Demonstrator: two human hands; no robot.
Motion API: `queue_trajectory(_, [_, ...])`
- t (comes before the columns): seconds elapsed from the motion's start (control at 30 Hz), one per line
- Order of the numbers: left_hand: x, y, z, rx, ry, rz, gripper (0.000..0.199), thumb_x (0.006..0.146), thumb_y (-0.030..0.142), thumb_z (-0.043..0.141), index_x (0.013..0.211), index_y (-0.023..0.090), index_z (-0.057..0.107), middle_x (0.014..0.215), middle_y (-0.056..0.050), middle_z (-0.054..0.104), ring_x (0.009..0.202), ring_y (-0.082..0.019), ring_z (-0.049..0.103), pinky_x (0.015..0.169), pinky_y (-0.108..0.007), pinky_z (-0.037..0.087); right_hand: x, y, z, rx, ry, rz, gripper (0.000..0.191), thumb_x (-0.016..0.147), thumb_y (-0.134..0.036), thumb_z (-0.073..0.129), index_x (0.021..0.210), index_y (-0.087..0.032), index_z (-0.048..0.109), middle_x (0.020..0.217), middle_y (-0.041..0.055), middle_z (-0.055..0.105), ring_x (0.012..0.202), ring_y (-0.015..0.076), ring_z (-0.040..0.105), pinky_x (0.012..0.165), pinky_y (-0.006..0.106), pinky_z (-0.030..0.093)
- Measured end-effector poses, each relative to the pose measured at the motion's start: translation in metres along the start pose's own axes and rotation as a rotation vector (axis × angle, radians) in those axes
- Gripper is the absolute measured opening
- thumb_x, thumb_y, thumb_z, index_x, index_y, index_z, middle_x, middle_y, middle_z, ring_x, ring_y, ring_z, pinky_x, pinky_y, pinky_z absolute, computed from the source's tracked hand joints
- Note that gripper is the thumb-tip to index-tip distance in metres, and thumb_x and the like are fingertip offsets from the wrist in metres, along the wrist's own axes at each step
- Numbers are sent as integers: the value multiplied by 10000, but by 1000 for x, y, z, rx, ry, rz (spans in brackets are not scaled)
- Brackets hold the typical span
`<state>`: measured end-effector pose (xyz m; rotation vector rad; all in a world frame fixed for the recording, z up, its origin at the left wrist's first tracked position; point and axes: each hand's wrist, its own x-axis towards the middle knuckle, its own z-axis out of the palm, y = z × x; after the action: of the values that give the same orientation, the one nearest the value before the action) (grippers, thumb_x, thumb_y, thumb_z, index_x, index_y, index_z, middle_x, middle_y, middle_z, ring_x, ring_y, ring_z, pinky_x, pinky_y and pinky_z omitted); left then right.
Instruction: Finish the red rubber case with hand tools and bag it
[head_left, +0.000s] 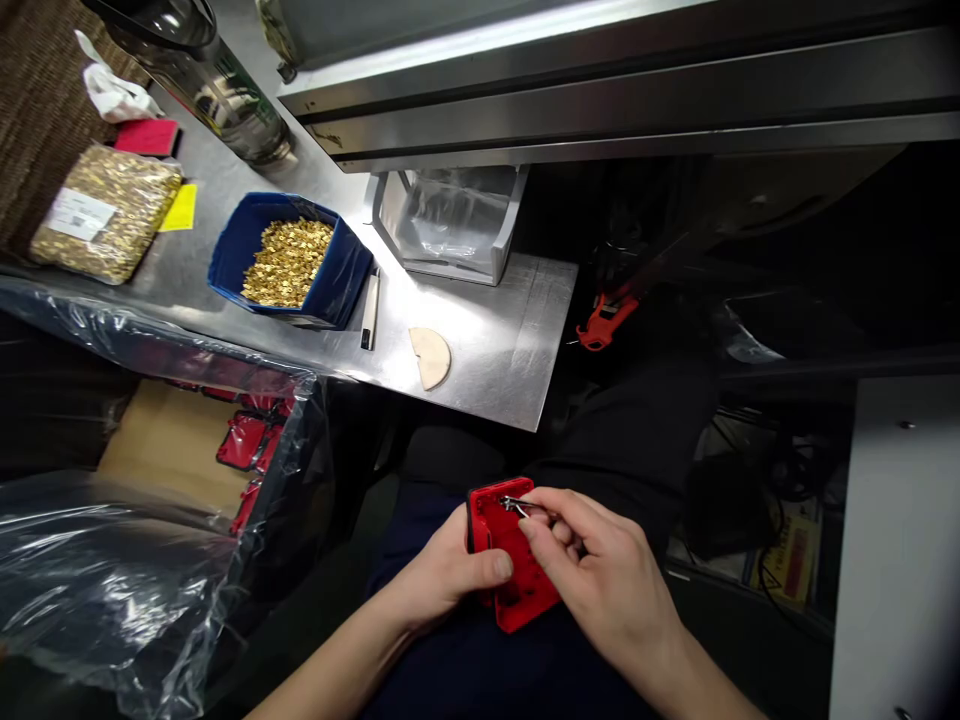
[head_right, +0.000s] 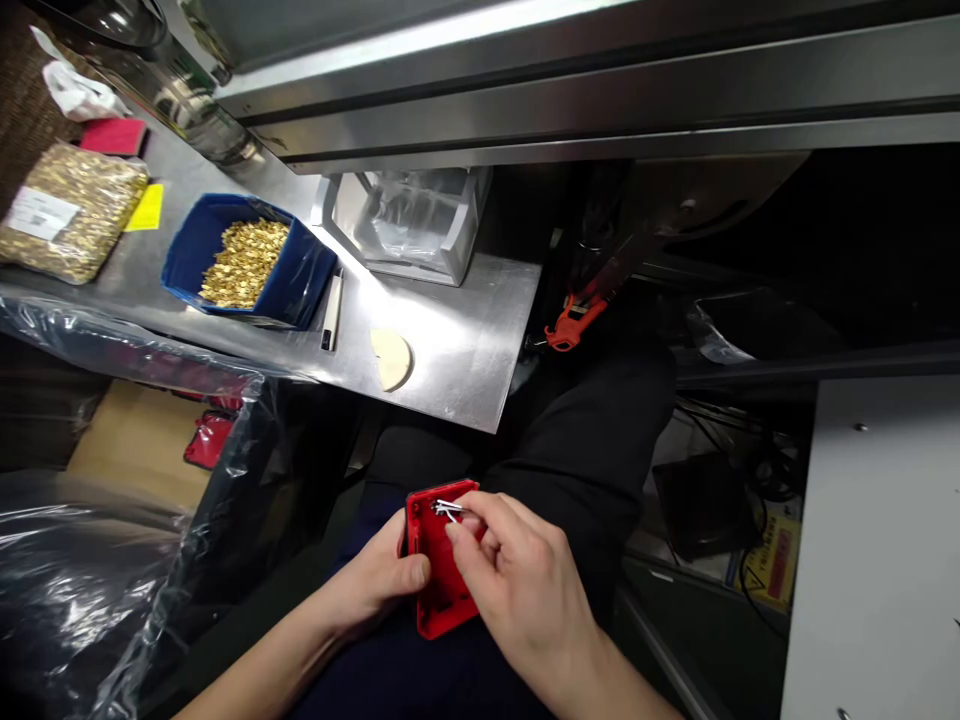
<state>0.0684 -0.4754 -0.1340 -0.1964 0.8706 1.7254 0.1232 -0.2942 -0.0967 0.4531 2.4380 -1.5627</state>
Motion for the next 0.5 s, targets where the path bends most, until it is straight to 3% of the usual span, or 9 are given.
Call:
queue_trajectory(0.1, [1,2,2,37,-13,-6,652,734,517,879,1216,159,626,1084,-97,682,1036,-252,664,904,-335,499,-6,-4,10,27,15,42,161,974,-287,604,1074,-277,730,913,-20,744,716,111,691,647,203,543])
queue_trajectory(0.2, [0,2,3,42,24,12,779,689,501,916,1308,201,550,1146,-85,654,1052,-240,651,917,-343,498,-9,-5,17,53,43,77,154,963,-289,618,1059,-290,738,989,-23,770,810,118,728,699,187,560])
queue_trajectory(0.5, [-2,-2,3,30,49,18,859,667,438,949,1354,219,482,1160,-73,637,1037,-221,658,945,-357,502,-9,-2,24,137,9,127,150,952,-297,650,1071,-315,739,955,-57,771,806,97,724,742,167,567])
